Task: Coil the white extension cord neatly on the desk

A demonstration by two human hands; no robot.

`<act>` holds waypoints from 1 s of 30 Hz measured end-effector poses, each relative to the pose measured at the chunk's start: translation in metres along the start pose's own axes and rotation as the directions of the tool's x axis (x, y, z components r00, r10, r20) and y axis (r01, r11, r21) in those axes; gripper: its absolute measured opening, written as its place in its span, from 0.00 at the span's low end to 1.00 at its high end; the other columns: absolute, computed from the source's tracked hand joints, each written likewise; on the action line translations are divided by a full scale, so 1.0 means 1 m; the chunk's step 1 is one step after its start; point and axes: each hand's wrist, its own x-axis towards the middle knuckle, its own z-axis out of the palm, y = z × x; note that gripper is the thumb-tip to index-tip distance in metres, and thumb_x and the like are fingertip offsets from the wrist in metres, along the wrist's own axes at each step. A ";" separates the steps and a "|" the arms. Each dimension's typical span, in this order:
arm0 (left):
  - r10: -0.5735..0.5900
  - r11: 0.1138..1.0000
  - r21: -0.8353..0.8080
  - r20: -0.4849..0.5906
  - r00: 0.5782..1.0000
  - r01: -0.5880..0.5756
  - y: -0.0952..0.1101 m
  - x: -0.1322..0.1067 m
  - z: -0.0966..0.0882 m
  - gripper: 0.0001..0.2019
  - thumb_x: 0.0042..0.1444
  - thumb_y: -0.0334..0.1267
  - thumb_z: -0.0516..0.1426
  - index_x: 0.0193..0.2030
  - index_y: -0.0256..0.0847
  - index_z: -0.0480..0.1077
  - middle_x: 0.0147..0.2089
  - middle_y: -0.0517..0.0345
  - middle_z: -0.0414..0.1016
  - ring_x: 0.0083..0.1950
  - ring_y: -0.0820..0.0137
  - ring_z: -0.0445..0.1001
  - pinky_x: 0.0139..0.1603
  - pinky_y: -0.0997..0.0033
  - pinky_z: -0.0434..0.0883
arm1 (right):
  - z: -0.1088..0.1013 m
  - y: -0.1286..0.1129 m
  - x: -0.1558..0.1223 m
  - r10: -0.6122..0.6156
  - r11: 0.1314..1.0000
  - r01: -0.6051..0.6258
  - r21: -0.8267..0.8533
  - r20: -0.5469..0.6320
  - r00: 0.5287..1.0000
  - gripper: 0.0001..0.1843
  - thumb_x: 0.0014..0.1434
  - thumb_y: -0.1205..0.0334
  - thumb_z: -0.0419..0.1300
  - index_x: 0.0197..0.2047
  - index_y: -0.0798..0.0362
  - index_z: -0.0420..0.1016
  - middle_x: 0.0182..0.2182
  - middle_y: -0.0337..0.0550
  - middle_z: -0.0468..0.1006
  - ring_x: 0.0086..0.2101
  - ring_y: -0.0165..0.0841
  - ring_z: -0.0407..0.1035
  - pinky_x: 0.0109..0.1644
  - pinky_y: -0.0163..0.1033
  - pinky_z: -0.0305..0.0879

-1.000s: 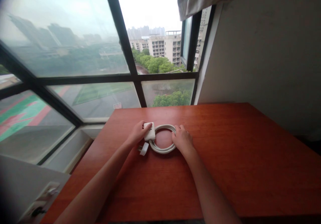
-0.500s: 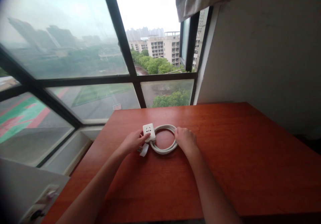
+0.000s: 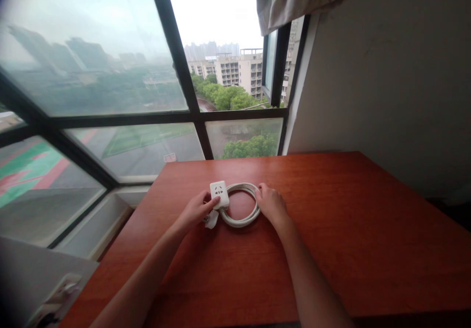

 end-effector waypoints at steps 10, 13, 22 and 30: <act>-0.106 0.938 -0.332 -0.015 0.994 0.095 0.010 0.004 0.001 0.19 0.49 0.52 0.63 0.32 0.38 0.65 0.26 0.60 0.70 0.22 0.73 0.68 0.21 0.77 0.61 | -0.003 -0.007 -0.005 -0.039 0.998 0.038 -0.057 -0.011 0.999 0.17 0.68 0.55 0.46 0.51 0.50 0.71 0.40 0.49 0.80 0.41 0.38 0.75 0.40 0.37 0.60; -0.133 0.960 -0.253 -0.041 0.990 0.118 0.010 0.008 0.003 0.17 0.52 0.51 0.62 0.32 0.39 0.64 0.25 0.60 0.70 0.22 0.73 0.68 0.23 0.76 0.61 | -0.006 -0.016 -0.011 -0.023 0.989 0.023 -0.149 -0.003 1.000 0.17 0.68 0.55 0.45 0.49 0.49 0.72 0.41 0.50 0.79 0.40 0.39 0.74 0.40 0.38 0.61; -0.038 0.803 0.596 0.042 0.998 0.006 0.028 0.004 0.002 0.17 0.65 0.45 0.47 0.39 0.37 0.72 0.41 0.45 0.79 0.40 0.62 0.76 0.36 0.71 0.64 | -0.012 -0.029 -0.016 0.128 0.970 -0.098 -0.221 0.123 0.984 0.18 0.61 0.53 0.53 0.47 0.56 0.74 0.46 0.58 0.77 0.45 0.46 0.73 0.44 0.43 0.65; -0.032 0.672 0.740 0.047 0.998 -0.013 0.035 -0.003 0.005 0.22 0.66 0.47 0.43 0.42 0.36 0.73 0.43 0.40 0.79 0.43 0.58 0.77 0.38 0.68 0.65 | -0.007 -0.016 -0.006 0.113 0.988 -0.094 -0.121 0.170 0.979 0.18 0.55 0.58 0.54 0.45 0.56 0.75 0.45 0.57 0.79 0.45 0.45 0.73 0.44 0.41 0.64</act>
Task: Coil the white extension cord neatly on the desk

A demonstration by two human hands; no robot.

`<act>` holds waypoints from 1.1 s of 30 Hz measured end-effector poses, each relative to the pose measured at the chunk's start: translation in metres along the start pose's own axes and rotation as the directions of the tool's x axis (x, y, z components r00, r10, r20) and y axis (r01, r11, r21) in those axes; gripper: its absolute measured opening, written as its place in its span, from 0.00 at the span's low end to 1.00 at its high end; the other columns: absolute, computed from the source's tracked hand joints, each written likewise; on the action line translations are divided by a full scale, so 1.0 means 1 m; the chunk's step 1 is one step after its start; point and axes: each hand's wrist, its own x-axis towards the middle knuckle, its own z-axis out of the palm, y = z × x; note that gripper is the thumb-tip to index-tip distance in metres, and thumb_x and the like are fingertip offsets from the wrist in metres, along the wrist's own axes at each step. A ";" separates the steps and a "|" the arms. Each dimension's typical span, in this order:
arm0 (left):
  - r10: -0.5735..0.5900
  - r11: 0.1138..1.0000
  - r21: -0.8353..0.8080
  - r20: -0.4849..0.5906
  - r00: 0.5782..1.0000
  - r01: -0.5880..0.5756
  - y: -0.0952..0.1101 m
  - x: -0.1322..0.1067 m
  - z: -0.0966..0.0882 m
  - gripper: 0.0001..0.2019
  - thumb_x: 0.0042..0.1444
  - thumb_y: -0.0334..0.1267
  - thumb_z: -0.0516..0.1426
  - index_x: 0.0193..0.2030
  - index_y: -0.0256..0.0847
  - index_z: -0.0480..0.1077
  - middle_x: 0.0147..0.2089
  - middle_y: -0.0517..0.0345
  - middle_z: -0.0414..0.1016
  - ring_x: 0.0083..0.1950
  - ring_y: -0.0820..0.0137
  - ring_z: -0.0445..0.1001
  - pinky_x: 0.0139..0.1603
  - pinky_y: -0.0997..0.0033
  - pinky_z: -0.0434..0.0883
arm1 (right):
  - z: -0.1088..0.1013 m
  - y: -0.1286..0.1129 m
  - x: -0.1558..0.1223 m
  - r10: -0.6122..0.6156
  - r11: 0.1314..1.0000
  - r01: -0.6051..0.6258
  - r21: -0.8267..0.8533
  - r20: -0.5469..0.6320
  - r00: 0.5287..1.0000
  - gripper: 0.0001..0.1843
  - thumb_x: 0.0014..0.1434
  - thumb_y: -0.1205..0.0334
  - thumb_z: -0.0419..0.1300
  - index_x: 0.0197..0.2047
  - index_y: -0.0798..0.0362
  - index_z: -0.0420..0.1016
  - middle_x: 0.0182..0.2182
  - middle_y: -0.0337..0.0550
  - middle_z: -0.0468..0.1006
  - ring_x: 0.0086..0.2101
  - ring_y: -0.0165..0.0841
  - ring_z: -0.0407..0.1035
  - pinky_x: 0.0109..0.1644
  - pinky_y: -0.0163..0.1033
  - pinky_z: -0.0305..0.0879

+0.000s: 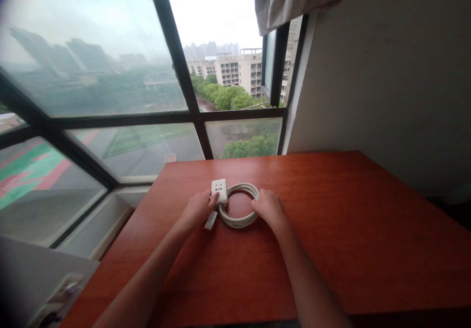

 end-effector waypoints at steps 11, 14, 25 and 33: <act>0.103 0.977 -0.190 0.012 0.995 -0.099 0.017 0.007 0.011 0.18 0.63 0.49 0.50 0.43 0.36 0.73 0.43 0.45 0.79 0.42 0.60 0.77 0.38 0.71 0.66 | -0.001 0.023 0.010 0.012 1.000 -0.013 -0.015 -0.088 0.996 0.15 0.55 0.59 0.55 0.44 0.55 0.75 0.43 0.54 0.79 0.43 0.42 0.73 0.40 0.38 0.62; 0.159 0.948 -0.282 0.012 0.987 -0.150 0.043 0.027 0.021 0.17 0.63 0.48 0.51 0.46 0.37 0.73 0.43 0.46 0.79 0.43 0.62 0.77 0.40 0.72 0.67 | -0.007 0.049 0.019 0.073 0.997 -0.069 0.028 -0.157 0.985 0.14 0.55 0.58 0.56 0.44 0.53 0.75 0.41 0.51 0.80 0.41 0.40 0.74 0.38 0.36 0.61; 0.249 0.935 -0.281 0.092 0.964 -0.215 0.145 0.091 0.038 0.19 0.61 0.50 0.52 0.44 0.37 0.74 0.38 0.48 0.80 0.42 0.63 0.78 0.41 0.73 0.68 | -0.008 0.131 0.039 0.289 0.950 -0.210 0.233 -0.392 0.873 0.19 0.61 0.55 0.54 0.50 0.57 0.73 0.44 0.54 0.78 0.44 0.40 0.73 0.44 0.37 0.63; 0.242 0.932 -0.296 0.084 0.967 -0.208 0.125 0.082 0.033 0.20 0.61 0.52 0.51 0.40 0.38 0.74 0.37 0.49 0.80 0.40 0.62 0.77 0.39 0.71 0.68 | -0.013 0.121 0.035 0.278 0.952 -0.179 0.250 -0.458 0.844 0.23 0.61 0.56 0.53 0.56 0.60 0.69 0.49 0.57 0.76 0.47 0.41 0.70 0.48 0.38 0.62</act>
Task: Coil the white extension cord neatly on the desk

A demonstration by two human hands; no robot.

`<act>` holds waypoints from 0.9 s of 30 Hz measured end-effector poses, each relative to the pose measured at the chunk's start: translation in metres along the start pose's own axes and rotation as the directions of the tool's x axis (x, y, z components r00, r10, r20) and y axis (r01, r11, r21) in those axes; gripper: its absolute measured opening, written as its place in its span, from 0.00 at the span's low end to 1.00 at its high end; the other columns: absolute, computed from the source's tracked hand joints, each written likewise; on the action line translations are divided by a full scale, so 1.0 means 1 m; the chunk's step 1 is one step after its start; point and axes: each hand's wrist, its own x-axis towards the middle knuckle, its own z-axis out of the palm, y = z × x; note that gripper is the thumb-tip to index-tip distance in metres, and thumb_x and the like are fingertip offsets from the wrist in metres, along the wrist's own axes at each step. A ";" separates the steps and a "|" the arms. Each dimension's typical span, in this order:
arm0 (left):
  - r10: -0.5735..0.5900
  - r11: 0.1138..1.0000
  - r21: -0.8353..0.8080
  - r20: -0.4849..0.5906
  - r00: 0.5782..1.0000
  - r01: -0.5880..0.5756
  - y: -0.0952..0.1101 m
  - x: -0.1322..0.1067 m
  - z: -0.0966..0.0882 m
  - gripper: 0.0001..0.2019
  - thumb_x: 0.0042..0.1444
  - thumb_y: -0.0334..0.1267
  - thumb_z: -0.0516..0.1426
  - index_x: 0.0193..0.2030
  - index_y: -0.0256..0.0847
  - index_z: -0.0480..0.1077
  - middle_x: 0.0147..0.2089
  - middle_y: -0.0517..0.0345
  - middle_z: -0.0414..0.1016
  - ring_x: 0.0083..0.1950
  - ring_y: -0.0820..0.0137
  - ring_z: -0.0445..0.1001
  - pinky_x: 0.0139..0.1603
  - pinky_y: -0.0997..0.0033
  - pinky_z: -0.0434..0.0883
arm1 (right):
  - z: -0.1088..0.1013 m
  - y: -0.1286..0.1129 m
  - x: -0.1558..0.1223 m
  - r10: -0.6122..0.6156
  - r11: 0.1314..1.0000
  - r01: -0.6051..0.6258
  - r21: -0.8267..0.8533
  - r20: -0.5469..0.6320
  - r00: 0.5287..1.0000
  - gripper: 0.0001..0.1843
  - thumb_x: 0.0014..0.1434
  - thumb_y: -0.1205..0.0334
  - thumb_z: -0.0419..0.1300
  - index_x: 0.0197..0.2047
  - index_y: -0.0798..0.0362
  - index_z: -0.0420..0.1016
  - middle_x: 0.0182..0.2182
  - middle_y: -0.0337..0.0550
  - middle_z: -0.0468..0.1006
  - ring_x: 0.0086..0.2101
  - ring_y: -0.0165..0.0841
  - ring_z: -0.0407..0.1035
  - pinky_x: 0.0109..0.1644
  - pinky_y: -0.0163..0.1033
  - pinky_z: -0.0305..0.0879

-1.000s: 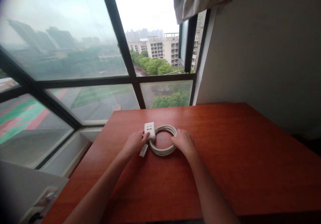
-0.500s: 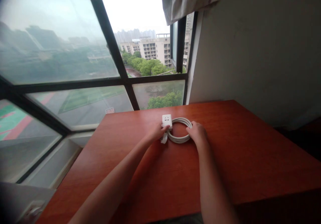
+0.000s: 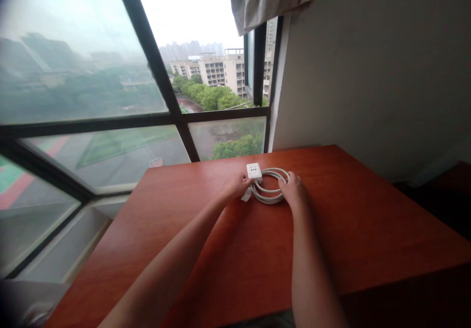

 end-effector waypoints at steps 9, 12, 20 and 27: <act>0.025 0.994 -0.108 0.019 0.999 -0.023 -0.007 -0.014 0.004 0.16 0.61 0.46 0.52 0.40 0.37 0.76 0.35 0.52 0.80 0.37 0.65 0.77 0.36 0.74 0.67 | -0.023 -0.005 -0.008 0.070 0.994 -0.059 -0.087 0.124 0.990 0.13 0.59 0.60 0.54 0.44 0.52 0.75 0.40 0.49 0.80 0.41 0.39 0.73 0.38 0.37 0.60; 0.026 0.991 -0.135 0.025 0.999 -0.023 -0.007 -0.016 0.004 0.16 0.61 0.46 0.53 0.42 0.37 0.76 0.36 0.52 0.80 0.36 0.65 0.77 0.36 0.74 0.68 | -0.022 -0.008 -0.011 0.053 0.989 -0.029 -0.145 0.161 0.985 0.15 0.60 0.59 0.53 0.47 0.53 0.72 0.40 0.51 0.79 0.40 0.40 0.72 0.37 0.37 0.59; 0.006 0.976 -0.216 0.022 1.000 -0.002 -0.011 -0.018 0.005 0.16 0.61 0.46 0.53 0.40 0.35 0.75 0.35 0.50 0.80 0.36 0.66 0.77 0.35 0.73 0.69 | -0.018 -0.007 -0.010 0.039 0.989 -0.016 -0.147 0.155 0.987 0.18 0.62 0.56 0.52 0.50 0.57 0.72 0.44 0.54 0.77 0.44 0.39 0.71 0.42 0.36 0.60; 0.014 0.953 -0.302 0.044 0.999 0.000 -0.017 -0.025 0.008 0.18 0.61 0.48 0.53 0.33 0.34 0.74 0.31 0.52 0.78 0.32 0.68 0.76 0.32 0.74 0.70 | -0.027 -0.006 -0.010 0.069 0.980 -0.031 -0.195 0.186 0.980 0.22 0.65 0.58 0.45 0.46 0.52 0.79 0.43 0.54 0.79 0.42 0.40 0.73 0.40 0.37 0.61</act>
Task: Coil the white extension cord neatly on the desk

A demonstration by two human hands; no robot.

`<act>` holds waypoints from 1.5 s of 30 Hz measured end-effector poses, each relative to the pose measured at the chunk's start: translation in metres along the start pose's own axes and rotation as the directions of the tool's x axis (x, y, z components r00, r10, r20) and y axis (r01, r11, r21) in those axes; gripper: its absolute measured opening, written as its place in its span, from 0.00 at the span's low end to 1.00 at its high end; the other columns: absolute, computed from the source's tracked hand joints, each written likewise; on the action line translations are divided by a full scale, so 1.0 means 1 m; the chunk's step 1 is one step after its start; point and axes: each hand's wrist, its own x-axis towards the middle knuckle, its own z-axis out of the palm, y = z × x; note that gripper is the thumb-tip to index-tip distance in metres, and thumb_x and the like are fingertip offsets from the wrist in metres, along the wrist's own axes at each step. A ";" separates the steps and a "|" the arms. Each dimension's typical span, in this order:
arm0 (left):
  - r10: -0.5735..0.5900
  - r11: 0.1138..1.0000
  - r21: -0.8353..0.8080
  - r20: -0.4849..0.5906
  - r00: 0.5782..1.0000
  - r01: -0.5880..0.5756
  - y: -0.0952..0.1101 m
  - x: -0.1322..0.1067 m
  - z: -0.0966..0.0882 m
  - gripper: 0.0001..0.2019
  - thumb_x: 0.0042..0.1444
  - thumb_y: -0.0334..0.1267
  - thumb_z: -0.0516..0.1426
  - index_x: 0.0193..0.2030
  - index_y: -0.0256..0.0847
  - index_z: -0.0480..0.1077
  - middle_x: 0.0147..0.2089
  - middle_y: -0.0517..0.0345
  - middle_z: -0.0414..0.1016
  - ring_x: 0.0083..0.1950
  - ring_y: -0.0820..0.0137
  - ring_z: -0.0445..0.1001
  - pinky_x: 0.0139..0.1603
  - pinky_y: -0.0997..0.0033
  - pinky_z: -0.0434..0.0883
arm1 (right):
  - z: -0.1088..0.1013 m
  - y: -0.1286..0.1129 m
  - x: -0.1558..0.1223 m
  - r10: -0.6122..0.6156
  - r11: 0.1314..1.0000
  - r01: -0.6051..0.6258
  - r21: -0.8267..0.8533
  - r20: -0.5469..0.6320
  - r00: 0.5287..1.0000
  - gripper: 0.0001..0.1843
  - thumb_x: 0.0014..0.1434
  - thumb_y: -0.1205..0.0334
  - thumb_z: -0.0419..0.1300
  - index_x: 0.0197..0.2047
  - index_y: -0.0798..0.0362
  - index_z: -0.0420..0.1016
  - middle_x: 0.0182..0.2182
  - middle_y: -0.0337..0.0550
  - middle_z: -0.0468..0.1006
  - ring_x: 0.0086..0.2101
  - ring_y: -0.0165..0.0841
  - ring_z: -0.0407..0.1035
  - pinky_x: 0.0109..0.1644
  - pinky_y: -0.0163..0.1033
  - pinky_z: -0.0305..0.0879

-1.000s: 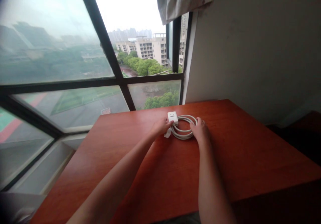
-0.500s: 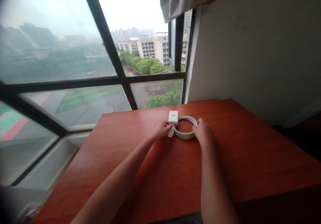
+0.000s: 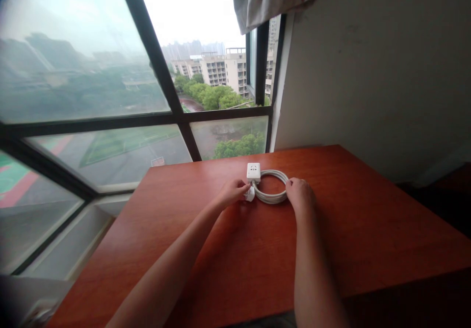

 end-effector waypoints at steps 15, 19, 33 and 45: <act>0.108 0.989 0.101 -0.009 0.994 -0.106 0.005 -0.018 -0.004 0.15 0.59 0.47 0.53 0.39 0.36 0.72 0.39 0.52 0.78 0.39 0.66 0.75 0.38 0.71 0.69 | -0.001 -0.006 -0.005 -0.001 0.999 0.005 -0.039 0.101 0.995 0.22 0.62 0.52 0.48 0.46 0.55 0.78 0.44 0.57 0.79 0.43 0.43 0.74 0.39 0.39 0.63; 0.101 0.983 0.159 -0.058 0.993 -0.091 0.009 -0.018 -0.004 0.16 0.60 0.47 0.54 0.46 0.37 0.71 0.45 0.50 0.76 0.43 0.65 0.74 0.40 0.71 0.68 | -0.001 -0.009 -0.007 0.072 0.996 -0.068 -0.051 0.084 0.994 0.24 0.60 0.51 0.50 0.48 0.57 0.77 0.45 0.62 0.78 0.44 0.46 0.74 0.41 0.42 0.64; 0.540 0.658 0.588 0.066 0.839 -0.470 0.052 -0.030 0.029 0.10 0.62 0.39 0.51 0.46 0.38 0.67 0.47 0.46 0.70 0.50 0.59 0.70 0.51 0.60 0.67 | -0.003 -0.007 -0.007 0.011 0.999 -0.006 -0.051 0.103 0.995 0.24 0.62 0.52 0.47 0.49 0.54 0.78 0.46 0.59 0.78 0.44 0.43 0.74 0.41 0.40 0.64; 0.496 0.544 0.736 0.104 0.862 -0.403 0.064 -0.014 0.098 0.10 0.64 0.30 0.46 0.45 0.30 0.66 0.39 0.42 0.69 0.40 0.61 0.72 0.39 0.63 0.68 | 0.008 0.012 0.008 -0.014 0.998 0.008 0.061 0.091 0.996 0.26 0.64 0.49 0.45 0.41 0.53 0.82 0.41 0.56 0.81 0.39 0.41 0.74 0.37 0.37 0.61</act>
